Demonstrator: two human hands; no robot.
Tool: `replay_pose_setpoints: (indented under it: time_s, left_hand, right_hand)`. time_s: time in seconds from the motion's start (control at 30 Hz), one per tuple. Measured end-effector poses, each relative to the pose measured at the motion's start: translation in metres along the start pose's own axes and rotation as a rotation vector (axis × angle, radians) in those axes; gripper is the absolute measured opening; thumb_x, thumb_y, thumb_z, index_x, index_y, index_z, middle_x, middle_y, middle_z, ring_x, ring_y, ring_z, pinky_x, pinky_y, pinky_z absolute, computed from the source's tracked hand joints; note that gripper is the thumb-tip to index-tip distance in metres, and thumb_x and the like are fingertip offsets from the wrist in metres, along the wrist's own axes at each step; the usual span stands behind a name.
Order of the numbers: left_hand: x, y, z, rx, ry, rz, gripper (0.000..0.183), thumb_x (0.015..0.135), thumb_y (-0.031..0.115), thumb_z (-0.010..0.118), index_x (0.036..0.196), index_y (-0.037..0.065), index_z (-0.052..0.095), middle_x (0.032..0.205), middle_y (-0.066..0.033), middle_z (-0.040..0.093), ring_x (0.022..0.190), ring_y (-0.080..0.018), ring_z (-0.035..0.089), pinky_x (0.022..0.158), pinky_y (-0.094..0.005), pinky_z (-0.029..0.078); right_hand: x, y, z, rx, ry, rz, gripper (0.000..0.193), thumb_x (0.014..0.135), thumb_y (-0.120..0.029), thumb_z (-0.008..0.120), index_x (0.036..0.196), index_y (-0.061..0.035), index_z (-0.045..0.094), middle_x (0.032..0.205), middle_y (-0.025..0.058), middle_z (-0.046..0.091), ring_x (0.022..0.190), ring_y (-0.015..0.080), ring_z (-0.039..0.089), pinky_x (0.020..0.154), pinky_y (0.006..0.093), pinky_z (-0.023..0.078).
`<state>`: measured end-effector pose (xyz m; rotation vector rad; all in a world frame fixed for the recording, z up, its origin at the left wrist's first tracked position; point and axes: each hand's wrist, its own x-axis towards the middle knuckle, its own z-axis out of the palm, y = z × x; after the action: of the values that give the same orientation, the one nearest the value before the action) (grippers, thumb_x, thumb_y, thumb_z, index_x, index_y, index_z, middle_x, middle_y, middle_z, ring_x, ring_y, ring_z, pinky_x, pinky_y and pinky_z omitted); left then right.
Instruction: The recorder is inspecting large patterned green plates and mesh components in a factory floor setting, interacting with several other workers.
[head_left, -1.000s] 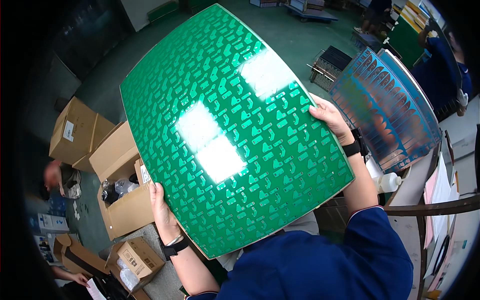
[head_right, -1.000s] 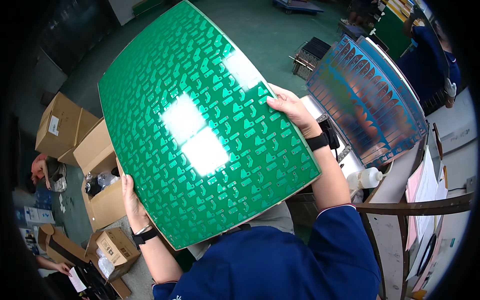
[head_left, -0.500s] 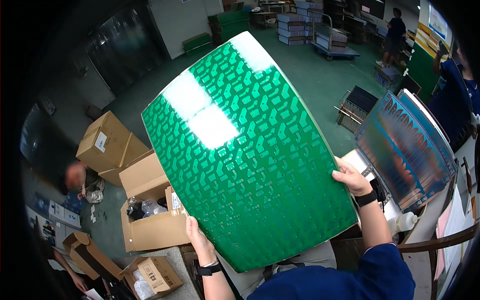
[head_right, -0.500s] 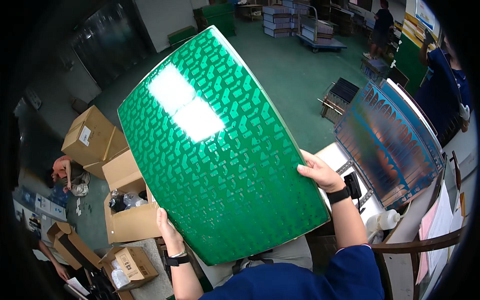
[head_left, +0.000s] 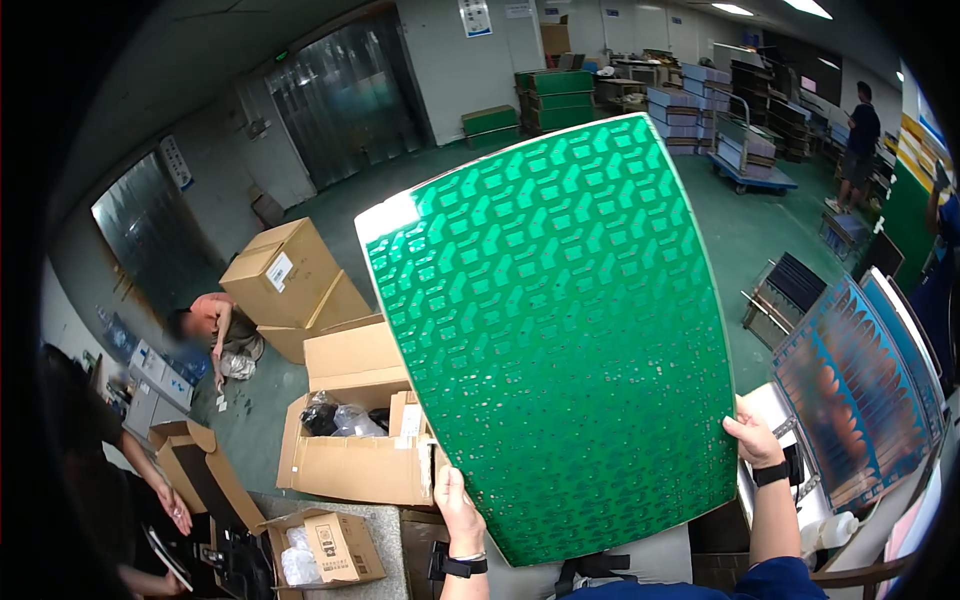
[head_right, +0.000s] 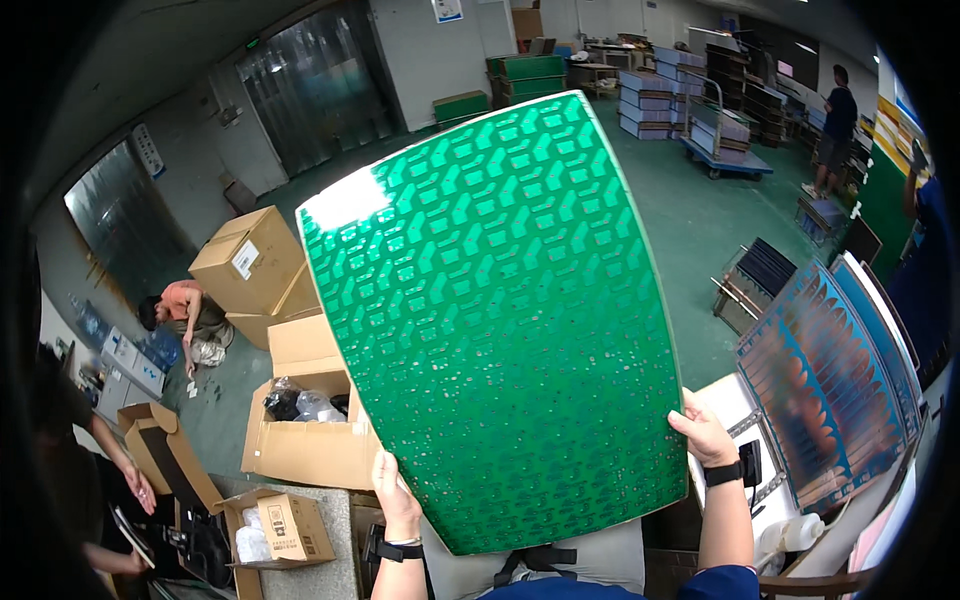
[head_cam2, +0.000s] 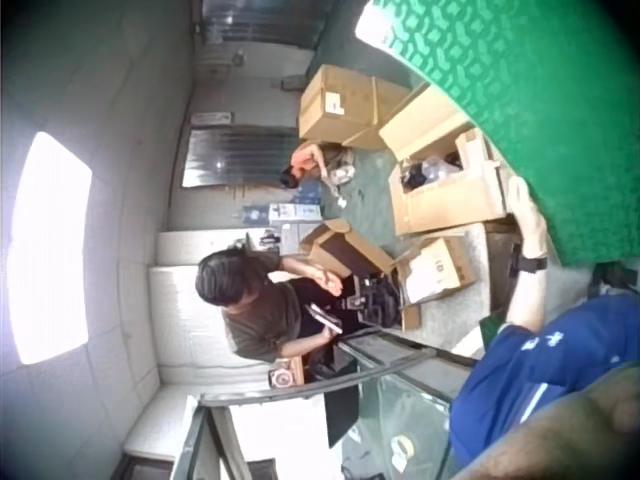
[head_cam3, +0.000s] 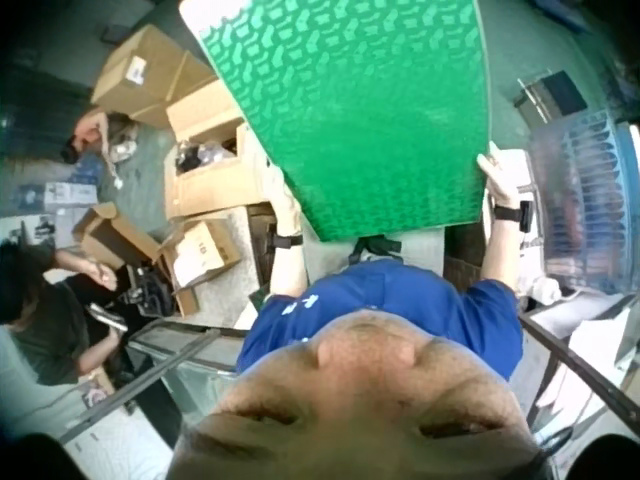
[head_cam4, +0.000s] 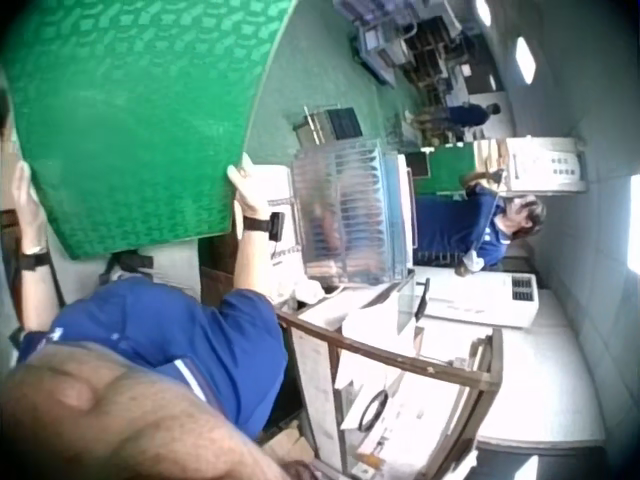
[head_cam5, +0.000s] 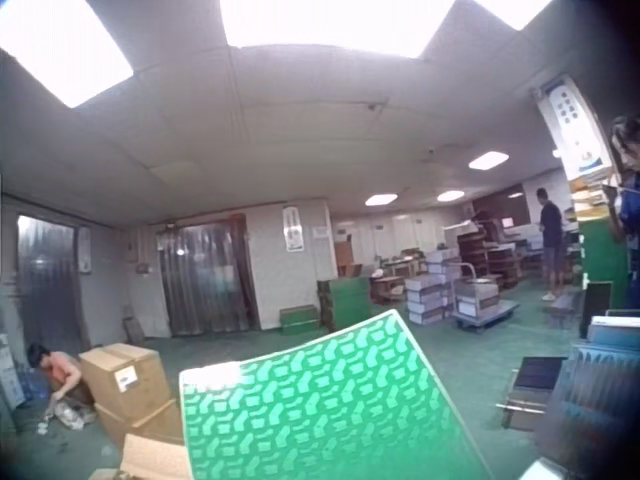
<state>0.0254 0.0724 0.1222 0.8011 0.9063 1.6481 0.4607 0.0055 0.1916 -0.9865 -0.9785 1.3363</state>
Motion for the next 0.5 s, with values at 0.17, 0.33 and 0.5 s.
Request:
replay_pose_setpoints:
  time_s: [0.17,0.33,0.5]
  left_hand:
    - [-0.003,0.017,0.022,-0.038,-0.019,-0.013,0.016,0.096,0.018,0.049,0.089,0.005,0.057,0.084,0.0017,0.058,0.075,-0.0054,0.050,0.068,-0.0214,0.041]
    - [0.006,0.017,0.019,0.055,-0.012,-0.024,0.018,0.095,0.021,0.050,0.084,0.007,0.055,0.077,0.0054,0.050,0.071,-0.0036,0.043,0.065,-0.0203,0.036]
    - [0.020,-0.003,0.013,0.029,-0.048,-0.101,0.018,0.096,0.021,0.050,0.087,0.007,0.056,0.082,0.0051,0.051,0.078,-0.0038,0.044,0.071,-0.0203,0.038]
  right_hand:
    - [0.002,0.016,-0.009,0.087,0.065,-0.035,0.061,0.083,-0.014,0.067,0.136,-0.0036,0.038,0.127,0.0076,0.053,0.113,0.0182,0.052,0.097,0.0328,0.041]
    - [-0.002,0.013,-0.009,0.117,0.048,0.008,0.060,0.080,-0.015,0.071,0.132,-0.0033,0.043,0.123,0.0080,0.056,0.109,0.0188,0.055,0.093,0.0323,0.044]
    - [-0.005,-0.013,0.013,-0.024,0.168,-0.071,0.045,0.086,-0.023,0.065,0.123,-0.0022,0.051,0.111,0.0075,0.062,0.098,0.0165,0.059,0.082,0.0302,0.049]
